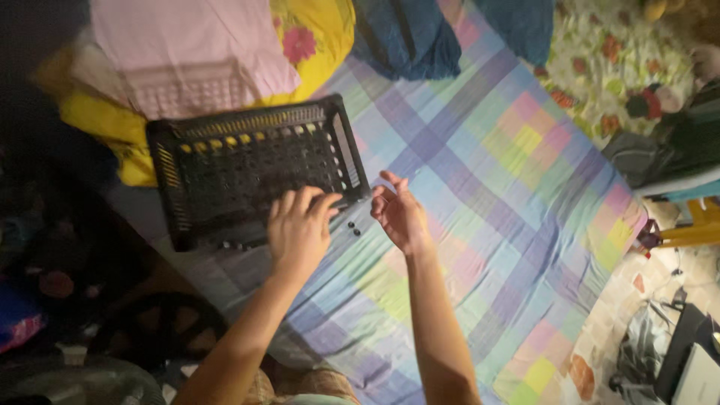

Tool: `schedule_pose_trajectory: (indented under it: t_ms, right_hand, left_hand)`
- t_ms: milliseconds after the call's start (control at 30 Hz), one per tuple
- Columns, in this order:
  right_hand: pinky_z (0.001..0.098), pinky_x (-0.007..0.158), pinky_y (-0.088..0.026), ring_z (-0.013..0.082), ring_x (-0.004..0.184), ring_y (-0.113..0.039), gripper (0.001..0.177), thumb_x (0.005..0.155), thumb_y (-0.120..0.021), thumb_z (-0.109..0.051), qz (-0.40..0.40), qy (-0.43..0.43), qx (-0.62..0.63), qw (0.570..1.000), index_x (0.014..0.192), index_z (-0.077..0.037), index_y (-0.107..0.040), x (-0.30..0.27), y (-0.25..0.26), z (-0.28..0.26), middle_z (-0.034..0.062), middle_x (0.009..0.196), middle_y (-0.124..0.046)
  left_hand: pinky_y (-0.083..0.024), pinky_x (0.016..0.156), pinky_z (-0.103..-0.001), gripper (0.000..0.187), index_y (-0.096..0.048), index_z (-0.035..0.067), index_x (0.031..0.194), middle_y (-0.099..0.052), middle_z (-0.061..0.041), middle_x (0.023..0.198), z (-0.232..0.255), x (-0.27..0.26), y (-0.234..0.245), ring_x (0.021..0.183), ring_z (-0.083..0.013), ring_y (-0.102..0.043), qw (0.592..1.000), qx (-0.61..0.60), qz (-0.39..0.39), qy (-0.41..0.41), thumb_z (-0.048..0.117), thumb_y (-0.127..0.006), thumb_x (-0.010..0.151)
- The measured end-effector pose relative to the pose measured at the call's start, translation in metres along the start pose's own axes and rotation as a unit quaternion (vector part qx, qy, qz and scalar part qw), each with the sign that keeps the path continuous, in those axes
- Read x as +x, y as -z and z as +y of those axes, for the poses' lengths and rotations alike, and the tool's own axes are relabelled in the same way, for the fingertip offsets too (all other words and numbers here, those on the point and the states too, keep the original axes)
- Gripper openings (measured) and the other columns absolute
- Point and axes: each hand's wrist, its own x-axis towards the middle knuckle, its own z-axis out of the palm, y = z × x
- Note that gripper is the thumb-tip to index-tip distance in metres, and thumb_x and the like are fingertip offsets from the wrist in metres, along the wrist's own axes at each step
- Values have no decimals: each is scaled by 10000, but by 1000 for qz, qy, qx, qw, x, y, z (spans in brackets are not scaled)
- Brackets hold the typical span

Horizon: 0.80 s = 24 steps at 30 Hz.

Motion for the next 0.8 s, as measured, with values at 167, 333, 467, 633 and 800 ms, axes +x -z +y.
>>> schedule_pose_trajectory:
  t_ms: [167, 333, 467, 633, 800]
  right_hand:
    - [372, 647, -514, 228, 714, -643, 302, 917, -640, -79, 185, -24, -176, 967, 1218, -71, -616, 50, 115, 137, 115, 879, -658]
    - [448, 832, -546, 373, 918, -691, 224, 825, -634, -45, 191, 73, -620, 757, 1004, -51, -767, 63, 181, 235, 172, 956, -720]
    - [489, 870, -510, 435, 962, -635, 179, 782, -668, -62, 155, 67, -686, 708, 937, -5, -736, 80, 196, 260, 227, 991, -672]
    - [514, 905, -521, 415, 1016, -658, 165, 884, -589, -58, 83, 10, -773, 629, 981, -37, -720, 64, 191, 276, 209, 986, -703]
    - [362, 727, -576, 259, 783, -736, 173, 801, -675, 4, 179, 61, -563, 804, 971, -8, -706, 42, 174, 262, 173, 870, -748]
  left_hand:
    - [-463, 808, -399, 218, -766, 211, 1114, -654, 28, 1040, 0, -4, 7, 936, -217, -607, 999, 27, 6, -17, 242, -776, 899]
    - [-476, 818, -386, 218, -768, 215, 1134, -656, 40, 1063, 0, -5, 14, 954, -198, -624, 998, 59, -6, -28, 267, -767, 922]
    - [-477, 799, -376, 202, -771, 240, 1150, -657, 56, 1063, -1, -7, 13, 932, -200, -626, 997, 71, -2, -24, 277, -770, 951]
    - [-474, 796, -382, 217, -744, 229, 1185, -653, 27, 1076, -5, -7, 8, 937, -200, -626, 996, 71, -27, -44, 293, -744, 978]
    - [-451, 950, -443, 301, -722, 192, 1238, -614, -35, 1179, 13, -22, 8, 1068, -230, -601, 1000, -13, -7, -13, 208, -693, 939]
